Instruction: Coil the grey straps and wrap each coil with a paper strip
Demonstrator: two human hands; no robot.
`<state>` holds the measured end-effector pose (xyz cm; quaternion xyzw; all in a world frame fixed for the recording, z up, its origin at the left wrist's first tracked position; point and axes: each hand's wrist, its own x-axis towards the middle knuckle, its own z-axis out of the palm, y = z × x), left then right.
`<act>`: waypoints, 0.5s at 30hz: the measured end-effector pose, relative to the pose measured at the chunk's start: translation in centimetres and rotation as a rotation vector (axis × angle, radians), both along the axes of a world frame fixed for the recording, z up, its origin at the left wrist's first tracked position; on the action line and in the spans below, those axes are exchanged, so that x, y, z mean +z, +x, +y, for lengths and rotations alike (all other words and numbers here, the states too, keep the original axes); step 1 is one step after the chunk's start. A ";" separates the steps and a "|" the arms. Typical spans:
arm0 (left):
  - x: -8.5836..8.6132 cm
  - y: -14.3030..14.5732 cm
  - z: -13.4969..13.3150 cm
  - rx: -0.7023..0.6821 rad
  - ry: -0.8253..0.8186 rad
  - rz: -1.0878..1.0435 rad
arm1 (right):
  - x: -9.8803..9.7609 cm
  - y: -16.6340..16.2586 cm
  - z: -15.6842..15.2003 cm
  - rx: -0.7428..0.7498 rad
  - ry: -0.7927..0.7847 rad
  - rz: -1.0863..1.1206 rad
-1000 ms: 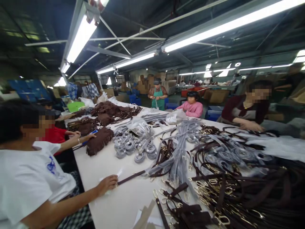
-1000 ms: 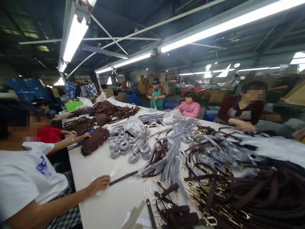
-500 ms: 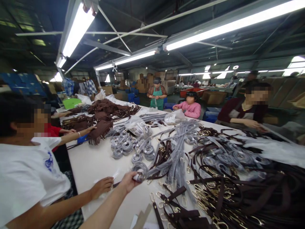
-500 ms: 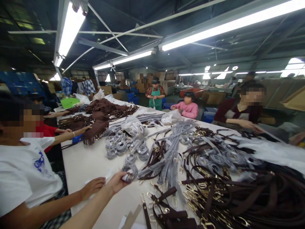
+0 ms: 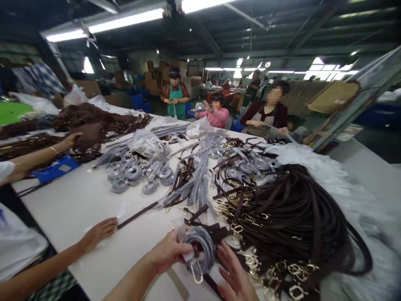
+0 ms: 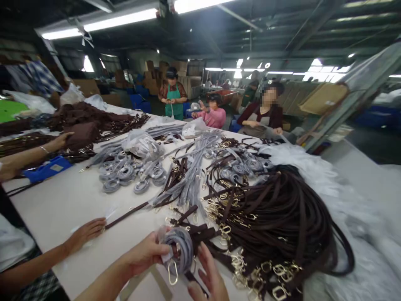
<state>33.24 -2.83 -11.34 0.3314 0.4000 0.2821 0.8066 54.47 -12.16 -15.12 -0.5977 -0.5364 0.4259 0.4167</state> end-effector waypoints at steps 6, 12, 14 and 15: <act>-0.6 1.5 -3.9 -0.079 -0.088 -0.030 | 3.4 -0.5 2.5 0.241 -0.248 0.210; -0.6 2.3 -5.3 -0.010 0.096 0.229 | 0.1 -2.4 0.2 0.056 -0.185 0.042; -1.0 2.6 -5.6 -0.018 0.145 0.279 | -1.4 -3.0 -0.2 0.042 -0.166 -0.001; -1.6 2.6 -5.8 -0.016 0.114 0.288 | -2.2 -3.1 -0.4 0.043 -0.164 0.013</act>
